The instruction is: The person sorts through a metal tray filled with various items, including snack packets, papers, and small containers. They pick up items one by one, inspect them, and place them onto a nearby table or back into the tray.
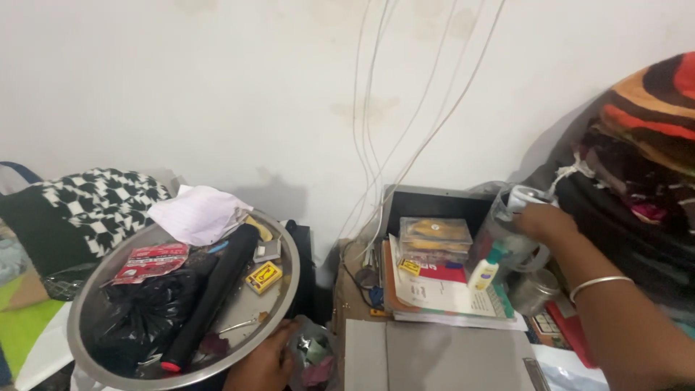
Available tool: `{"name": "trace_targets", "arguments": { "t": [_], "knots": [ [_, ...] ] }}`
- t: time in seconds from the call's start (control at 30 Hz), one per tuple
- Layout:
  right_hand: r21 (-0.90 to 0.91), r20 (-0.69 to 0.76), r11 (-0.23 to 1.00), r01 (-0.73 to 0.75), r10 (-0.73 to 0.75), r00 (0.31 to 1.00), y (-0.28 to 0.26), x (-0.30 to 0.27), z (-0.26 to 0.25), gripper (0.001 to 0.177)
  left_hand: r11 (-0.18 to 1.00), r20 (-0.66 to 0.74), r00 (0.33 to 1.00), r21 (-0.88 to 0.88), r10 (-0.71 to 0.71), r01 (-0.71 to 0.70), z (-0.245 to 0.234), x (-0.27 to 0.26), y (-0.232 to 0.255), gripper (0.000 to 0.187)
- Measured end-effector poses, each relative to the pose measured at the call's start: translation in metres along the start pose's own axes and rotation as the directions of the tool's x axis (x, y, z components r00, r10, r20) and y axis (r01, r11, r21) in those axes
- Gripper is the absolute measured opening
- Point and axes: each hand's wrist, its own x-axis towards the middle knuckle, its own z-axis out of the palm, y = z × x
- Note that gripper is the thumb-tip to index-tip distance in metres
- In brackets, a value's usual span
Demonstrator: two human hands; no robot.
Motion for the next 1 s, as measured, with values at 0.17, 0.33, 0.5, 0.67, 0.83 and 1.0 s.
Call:
{"name": "trace_targets", "arguments": {
  "t": [0.17,0.33,0.5,0.67,0.83,1.0],
  "knots": [
    [-0.090,-0.059,0.996,0.011,-0.017,0.998,-0.023,-0.062,-0.010,0.064,0.996,0.074,0.996,-0.069,-0.047,0.052,0.000,0.003,-0.002,0.066],
    [-0.295,-0.312,0.955,0.025,-0.121,0.942,-0.026,-0.069,0.001,0.027,0.996,0.148,0.985,0.048,-0.083,0.077,-0.003,0.006,0.003,0.067],
    [-0.205,-0.287,0.979,0.012,-0.072,0.955,-0.008,-0.042,0.045,0.029,0.998,0.074,0.997,0.052,-0.027,0.023,0.008,0.002,-0.011,0.064],
    [-0.189,-0.478,0.982,-0.020,-0.074,0.875,-0.072,-0.108,0.001,0.051,0.999,0.103,0.994,-0.011,-0.034,0.035,0.004,0.005,-0.008,0.069],
    [-0.108,-0.564,0.926,0.362,-0.357,0.744,-0.145,-0.154,0.027,0.052,0.999,0.066,0.997,0.040,-0.036,0.033,-0.002,0.006,-0.001,0.069],
    [0.092,-0.480,0.850,0.519,-0.419,0.770,-0.196,-0.190,0.028,0.035,0.999,0.042,0.999,0.051,0.006,-0.008,-0.004,0.004,0.003,0.064]
  ]
}}
